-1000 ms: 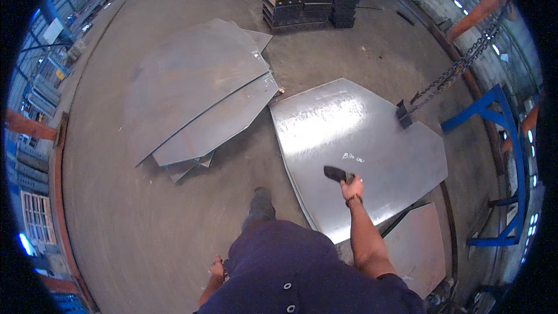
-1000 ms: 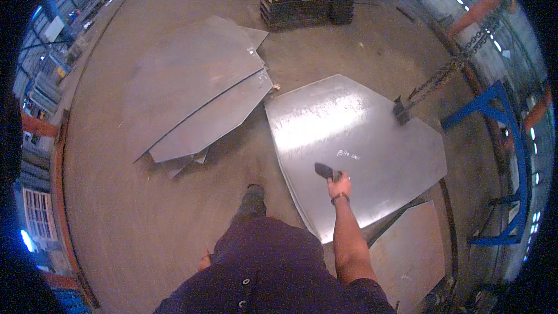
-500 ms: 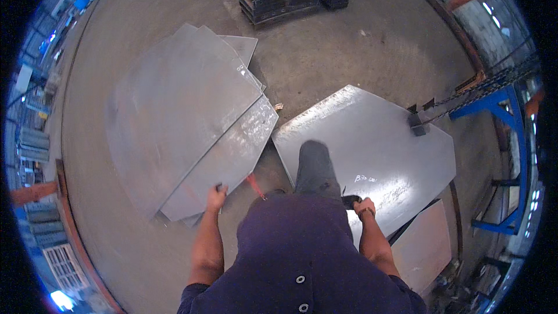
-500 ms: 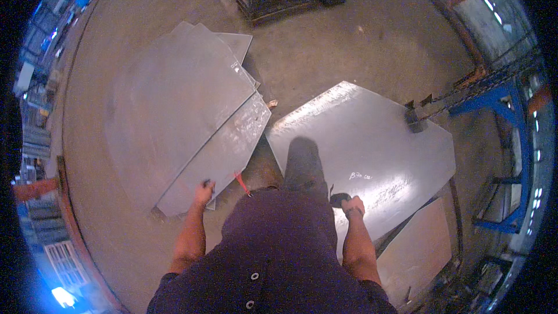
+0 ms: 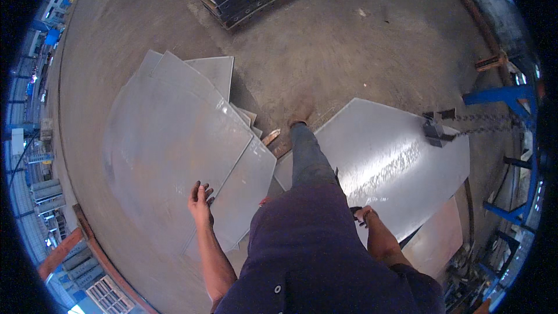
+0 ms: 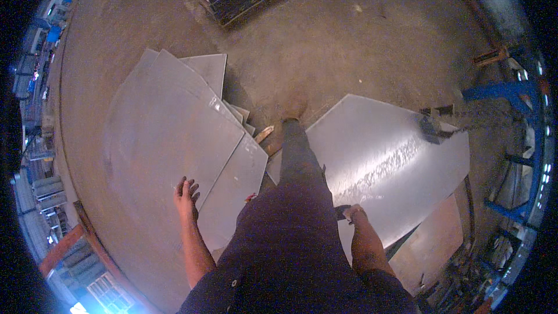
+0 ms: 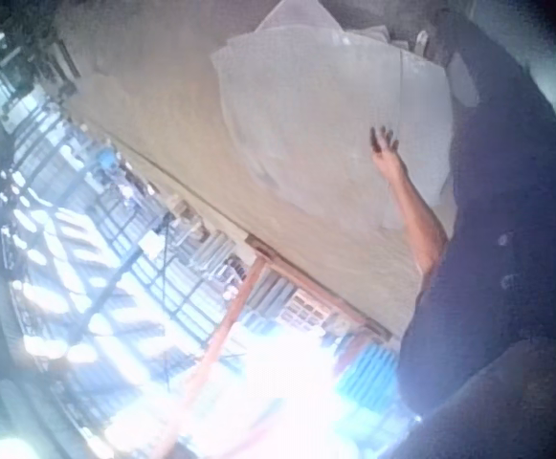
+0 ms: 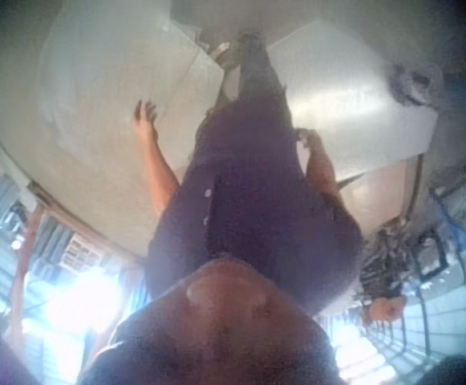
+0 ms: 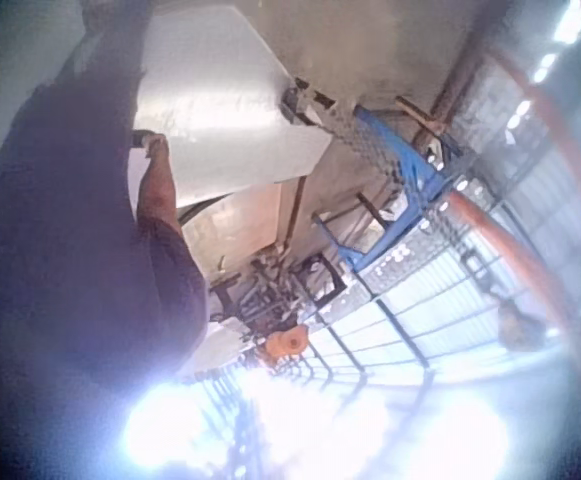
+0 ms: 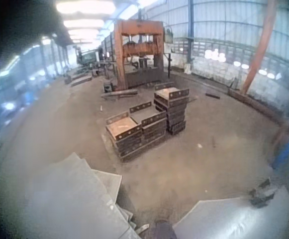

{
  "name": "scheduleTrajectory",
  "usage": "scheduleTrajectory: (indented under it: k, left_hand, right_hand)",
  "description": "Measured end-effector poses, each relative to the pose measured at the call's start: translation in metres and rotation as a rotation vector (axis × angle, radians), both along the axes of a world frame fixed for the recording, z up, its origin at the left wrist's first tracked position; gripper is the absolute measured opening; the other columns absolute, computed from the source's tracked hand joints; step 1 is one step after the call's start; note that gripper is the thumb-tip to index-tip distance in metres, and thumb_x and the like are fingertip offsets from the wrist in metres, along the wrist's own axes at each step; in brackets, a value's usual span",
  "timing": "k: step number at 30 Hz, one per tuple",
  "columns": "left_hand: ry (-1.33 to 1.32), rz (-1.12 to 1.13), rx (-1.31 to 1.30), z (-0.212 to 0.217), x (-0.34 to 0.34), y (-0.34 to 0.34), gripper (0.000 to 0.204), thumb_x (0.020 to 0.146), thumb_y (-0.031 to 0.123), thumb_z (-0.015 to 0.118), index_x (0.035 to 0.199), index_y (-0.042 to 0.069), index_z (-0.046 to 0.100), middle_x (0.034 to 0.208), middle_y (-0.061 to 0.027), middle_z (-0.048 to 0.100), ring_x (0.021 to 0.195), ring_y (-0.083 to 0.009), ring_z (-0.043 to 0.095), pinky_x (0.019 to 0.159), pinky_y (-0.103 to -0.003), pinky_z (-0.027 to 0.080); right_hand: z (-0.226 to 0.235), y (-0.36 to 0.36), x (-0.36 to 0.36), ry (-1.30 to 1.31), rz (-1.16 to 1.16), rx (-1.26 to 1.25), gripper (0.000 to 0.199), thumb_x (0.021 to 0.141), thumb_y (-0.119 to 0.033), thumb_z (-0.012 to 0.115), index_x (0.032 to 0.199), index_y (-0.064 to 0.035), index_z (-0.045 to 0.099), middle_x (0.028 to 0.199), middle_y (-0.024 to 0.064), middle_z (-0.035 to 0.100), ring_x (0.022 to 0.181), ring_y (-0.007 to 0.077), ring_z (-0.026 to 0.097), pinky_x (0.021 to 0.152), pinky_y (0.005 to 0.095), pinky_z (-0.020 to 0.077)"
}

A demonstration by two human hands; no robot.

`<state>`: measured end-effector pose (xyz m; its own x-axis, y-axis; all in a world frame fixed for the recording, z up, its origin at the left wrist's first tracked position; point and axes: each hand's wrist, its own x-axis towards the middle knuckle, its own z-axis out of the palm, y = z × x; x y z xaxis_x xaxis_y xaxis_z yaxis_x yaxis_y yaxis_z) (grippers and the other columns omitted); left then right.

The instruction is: The person operates an overhead crane using a handheld pendant controller to lift and move a large metal sheet within a workshop. They position the sheet over a stack of similar sheets and lower it into place.

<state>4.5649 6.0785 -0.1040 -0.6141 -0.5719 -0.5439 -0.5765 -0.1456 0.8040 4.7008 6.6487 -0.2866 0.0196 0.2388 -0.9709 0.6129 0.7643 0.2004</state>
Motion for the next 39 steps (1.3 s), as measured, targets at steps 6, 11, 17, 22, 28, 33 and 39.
scheduleTrajectory:
  k: [6,11,17,22,28,33,39]
  left_hand:
    - [-0.433,-0.093,0.205,-0.044,-0.164,0.038,0.062,0.090,0.035,0.062,0.138,0.003,0.041,0.122,-0.0165,0.059,0.102,-0.0281,0.062,0.077,-0.038,0.050]
    - [-0.440,-0.490,-0.063,-0.036,-0.316,0.055,0.063,0.089,0.034,0.063,0.139,0.004,0.039,0.119,-0.0150,0.061,0.099,-0.0276,0.063,0.077,-0.039,0.050]
    - [-0.612,-0.889,-0.078,-0.017,-0.513,0.095,0.057,0.090,0.031,0.063,0.136,0.005,0.043,0.119,-0.0142,0.061,0.101,-0.0284,0.062,0.079,-0.040,0.050]
    - [-0.618,-1.377,-0.300,-0.066,-0.768,0.086,0.050,0.090,0.029,0.063,0.132,0.005,0.048,0.107,-0.0110,0.064,0.098,-0.0268,0.062,0.082,-0.038,0.050]
    - [-0.503,-1.525,-0.471,-0.062,-1.054,0.296,0.039,0.089,0.030,0.065,0.118,0.005,0.058,0.100,-0.0061,0.065,0.090,-0.0222,0.060,0.068,-0.036,0.050]
    - [-0.164,-1.861,-0.450,-0.059,-1.237,0.531,0.038,0.089,0.033,0.064,0.116,0.007,0.060,0.096,-0.0039,0.064,0.081,-0.0160,0.059,0.061,-0.033,0.048]
    - [0.312,-2.404,-0.490,-0.079,-1.281,0.838,0.051,0.090,0.029,0.063,0.128,-0.004,0.051,0.108,-0.0115,0.063,0.089,-0.0188,0.062,0.070,-0.029,0.050]
  right_hand:
    - [0.046,0.053,-0.286,0.270,-0.170,0.158,0.041,0.075,-0.038,0.064,0.088,0.0000,0.069,0.088,0.0201,0.069,0.082,0.0315,0.069,0.073,0.0407,0.0546]
    - [0.115,0.112,-0.463,0.710,-0.636,0.042,0.047,0.080,-0.037,0.068,0.100,0.0059,0.065,0.089,0.0175,0.068,0.076,0.0225,0.069,0.061,0.0361,0.0532]
    - [0.143,0.145,-0.507,1.079,-1.159,-0.082,0.047,0.087,-0.044,0.062,0.101,0.0009,0.066,0.087,0.0110,0.069,0.073,0.0199,0.066,0.061,0.0332,0.0535]
    - [0.107,0.131,-0.467,0.850,-1.582,0.081,0.052,0.083,-0.047,0.065,0.103,0.0009,0.067,0.089,0.0124,0.070,0.075,0.0198,0.067,0.065,0.0342,0.0549]
    - [0.040,-0.001,-0.410,0.263,-2.151,0.685,0.038,0.085,-0.040,0.061,0.093,-0.0023,0.066,0.080,0.0091,0.067,0.066,0.0179,0.065,0.053,0.0328,0.0492]
    - [-0.007,-0.191,-0.492,-0.461,-1.745,0.973,0.030,0.089,-0.032,0.050,0.097,-0.0088,0.067,0.106,0.0143,0.068,0.099,0.0281,0.066,0.078,0.0374,0.0522]
    - [0.040,-0.212,-0.760,-0.574,-2.404,0.783,0.038,0.090,-0.038,0.050,0.108,-0.0076,0.064,0.106,0.0119,0.067,0.097,0.0297,0.065,0.080,0.0396,0.0522]
